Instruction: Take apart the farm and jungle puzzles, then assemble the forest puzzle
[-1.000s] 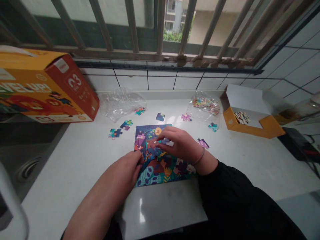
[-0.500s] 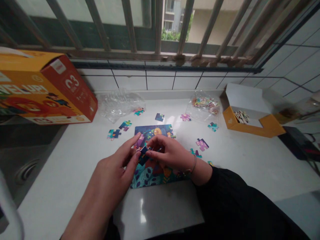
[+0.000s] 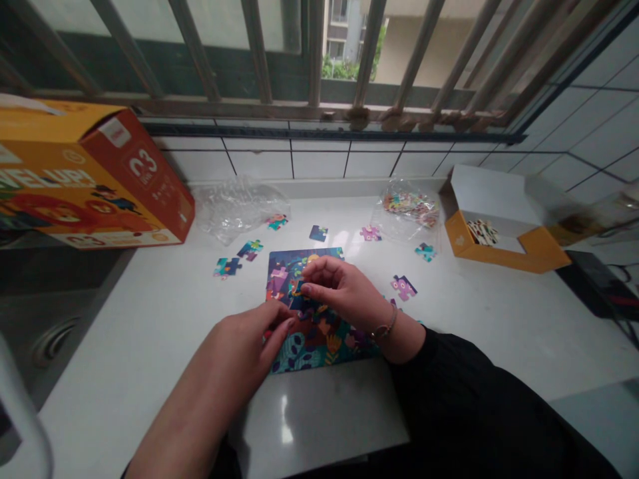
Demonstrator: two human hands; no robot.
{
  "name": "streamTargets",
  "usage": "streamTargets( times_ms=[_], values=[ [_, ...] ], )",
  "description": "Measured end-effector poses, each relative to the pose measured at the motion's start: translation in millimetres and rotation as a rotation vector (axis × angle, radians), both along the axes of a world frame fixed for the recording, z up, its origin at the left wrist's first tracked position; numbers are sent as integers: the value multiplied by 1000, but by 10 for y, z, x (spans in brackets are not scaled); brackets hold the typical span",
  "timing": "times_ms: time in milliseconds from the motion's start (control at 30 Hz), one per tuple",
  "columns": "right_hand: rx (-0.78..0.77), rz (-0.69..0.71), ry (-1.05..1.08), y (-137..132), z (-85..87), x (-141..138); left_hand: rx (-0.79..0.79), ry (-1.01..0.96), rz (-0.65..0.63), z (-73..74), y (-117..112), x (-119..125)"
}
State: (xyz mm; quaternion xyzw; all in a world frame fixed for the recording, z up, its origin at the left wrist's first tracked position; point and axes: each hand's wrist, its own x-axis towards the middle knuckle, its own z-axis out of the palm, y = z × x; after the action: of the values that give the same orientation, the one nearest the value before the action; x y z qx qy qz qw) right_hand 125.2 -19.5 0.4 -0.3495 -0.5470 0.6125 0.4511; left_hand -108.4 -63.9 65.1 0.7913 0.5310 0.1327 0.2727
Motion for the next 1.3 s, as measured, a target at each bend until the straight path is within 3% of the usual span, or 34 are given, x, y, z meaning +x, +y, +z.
streamTargets(
  times_ms=[467,767,833,967,1000,1167,1300],
  values=[
    [-7,64,-139,-25,36,8,-1,71,-25,-13,11,5],
    [10,131,-95,-66,48,-25,-51,53,90,41,-22,-20],
    [104,109,-189,-56,103,31,-49,61,103,45,-23,-31],
    [467,-176,-604,26,213,283,-44,108,170,58,-8,-43],
    [518,-188,-693,45,227,347,-40,133,199,62,-1,-45],
    [583,97,-947,27,237,441,-52,214,276,79,24,-43],
    [588,111,-1158,-64,248,331,-52,225,268,70,27,-36]
  ],
)
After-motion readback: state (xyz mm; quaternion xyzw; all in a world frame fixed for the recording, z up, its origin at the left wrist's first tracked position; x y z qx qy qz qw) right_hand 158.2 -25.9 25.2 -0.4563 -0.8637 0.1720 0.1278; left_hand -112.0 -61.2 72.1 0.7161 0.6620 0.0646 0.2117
